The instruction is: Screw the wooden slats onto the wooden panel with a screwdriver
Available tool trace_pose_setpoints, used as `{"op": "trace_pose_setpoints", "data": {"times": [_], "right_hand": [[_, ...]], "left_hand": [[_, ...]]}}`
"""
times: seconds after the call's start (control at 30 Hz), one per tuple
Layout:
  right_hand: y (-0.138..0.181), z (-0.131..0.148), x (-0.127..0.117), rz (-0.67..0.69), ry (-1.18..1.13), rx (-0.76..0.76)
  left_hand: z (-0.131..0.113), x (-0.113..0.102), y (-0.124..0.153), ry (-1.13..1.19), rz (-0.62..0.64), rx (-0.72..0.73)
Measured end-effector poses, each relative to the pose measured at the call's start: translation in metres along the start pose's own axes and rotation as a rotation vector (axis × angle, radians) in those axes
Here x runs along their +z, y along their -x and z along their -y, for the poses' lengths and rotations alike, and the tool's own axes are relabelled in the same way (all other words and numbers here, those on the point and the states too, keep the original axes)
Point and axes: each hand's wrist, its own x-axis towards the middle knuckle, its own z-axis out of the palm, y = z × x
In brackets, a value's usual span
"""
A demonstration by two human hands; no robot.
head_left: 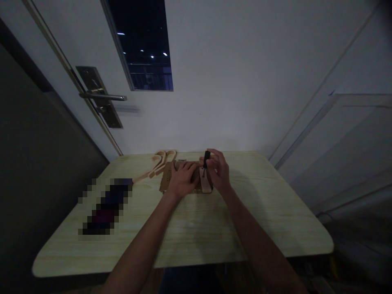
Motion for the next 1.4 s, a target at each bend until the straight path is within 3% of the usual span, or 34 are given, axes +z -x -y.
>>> {"op": "trace_pose_setpoints", "data": {"times": [0.27, 0.53, 0.8, 1.13, 1.3, 1.4], "right_hand": [[-0.0027, -0.002, -0.0009, -0.039, 0.112, 0.03], [-0.0023, 0.003, -0.0027, 0.094, -0.037, 0.03], [-0.004, -0.0042, -0.0025, -0.073, 0.115, -0.014], [-0.0061, 0.0003, -0.0082, 0.073, -0.134, 0.07], [-0.0064, -0.0027, -0.0045, -0.058, 0.012, 0.033], [-0.0052, -0.0038, -0.0023, -0.07, 0.113, -0.042]], "left_hand": [[0.0013, -0.0008, -0.0008, 0.004, 0.032, 0.002], [0.002, -0.0003, -0.0004, 0.003, 0.017, 0.015], [0.0022, 0.0013, 0.0, -0.012, 0.021, 0.004], [0.0028, 0.0019, 0.0004, 0.001, -0.004, 0.014], [0.0038, 0.0037, 0.0004, 0.005, -0.032, 0.032], [0.0035, 0.0041, 0.0, 0.005, -0.032, 0.024]]}}
